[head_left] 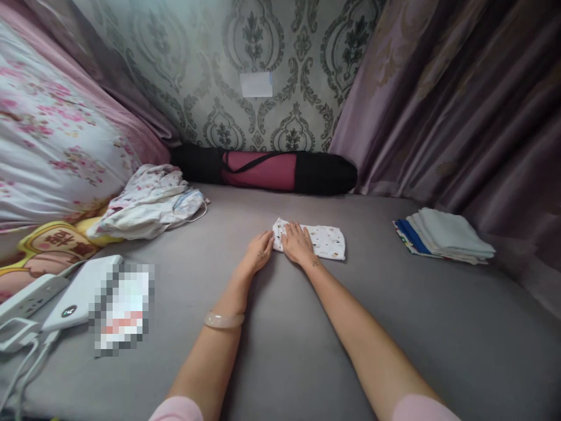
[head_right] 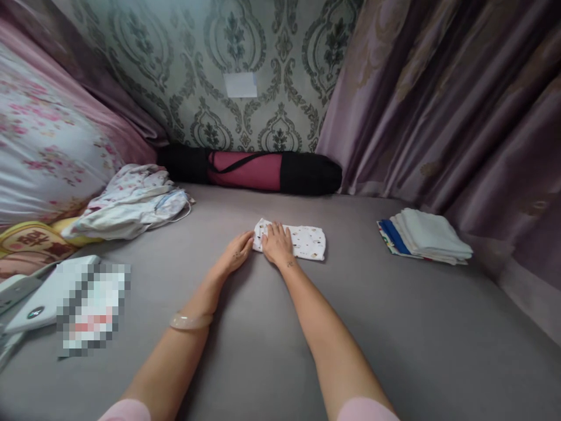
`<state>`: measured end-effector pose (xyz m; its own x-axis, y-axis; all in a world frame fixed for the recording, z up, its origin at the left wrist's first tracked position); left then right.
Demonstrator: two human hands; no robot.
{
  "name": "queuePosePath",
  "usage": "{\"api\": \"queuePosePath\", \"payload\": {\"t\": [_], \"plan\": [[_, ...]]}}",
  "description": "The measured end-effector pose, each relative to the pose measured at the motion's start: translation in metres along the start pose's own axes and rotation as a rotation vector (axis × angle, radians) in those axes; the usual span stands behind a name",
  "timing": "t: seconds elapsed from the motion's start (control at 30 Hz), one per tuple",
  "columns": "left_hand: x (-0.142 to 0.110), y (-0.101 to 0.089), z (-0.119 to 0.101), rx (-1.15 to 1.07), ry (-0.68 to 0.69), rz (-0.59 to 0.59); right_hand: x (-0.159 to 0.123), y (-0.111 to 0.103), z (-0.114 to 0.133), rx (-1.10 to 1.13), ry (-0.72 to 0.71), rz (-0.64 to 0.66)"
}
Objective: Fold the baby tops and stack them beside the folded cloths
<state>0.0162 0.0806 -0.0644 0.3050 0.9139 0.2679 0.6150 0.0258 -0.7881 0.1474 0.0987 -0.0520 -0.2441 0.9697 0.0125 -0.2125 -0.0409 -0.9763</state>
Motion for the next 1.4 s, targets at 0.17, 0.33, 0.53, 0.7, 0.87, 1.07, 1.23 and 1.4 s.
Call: {"api": "queuePosePath", "payload": {"t": [0.17,0.33,0.53,0.7,0.87,1.07,1.23,1.4], "plan": [[0.001,-0.003,0.002,-0.031,-0.025,-0.019,0.001,0.008,-0.001,-0.016,-0.006,-0.014],[0.001,-0.005,0.012,-0.048,-0.098,-0.058,0.003,0.004,-0.003,0.007,0.01,0.086],[0.0,-0.008,0.015,-0.076,-0.123,-0.101,0.008,-0.008,0.014,0.031,-0.056,0.101],[0.001,-0.01,0.016,-0.098,-0.166,-0.11,0.013,-0.002,0.038,0.033,-0.108,0.047],[0.002,-0.011,0.018,-0.114,-0.221,-0.115,0.017,0.021,0.043,0.038,-0.082,0.052],[0.002,-0.009,0.013,-0.122,-0.193,-0.107,0.015,0.013,0.04,0.13,-0.115,0.088],[0.002,-0.006,0.013,-0.075,-0.13,-0.122,-0.003,-0.011,0.025,0.159,-0.102,-0.027],[0.013,0.009,-0.01,0.023,0.047,-0.053,-0.024,-0.017,-0.007,0.074,0.001,-0.041]]}}
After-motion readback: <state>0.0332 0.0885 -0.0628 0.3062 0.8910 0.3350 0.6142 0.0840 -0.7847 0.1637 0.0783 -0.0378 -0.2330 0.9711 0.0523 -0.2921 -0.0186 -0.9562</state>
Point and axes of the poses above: each hand's wrist, its own x-axis towards the middle knuckle, its own y-axis out of the palm, z = x × y, the point moved 6 cm from there along x, towards the middle knuckle, and after that the axes turned 6 degrees about z, right-handed, at the moved point
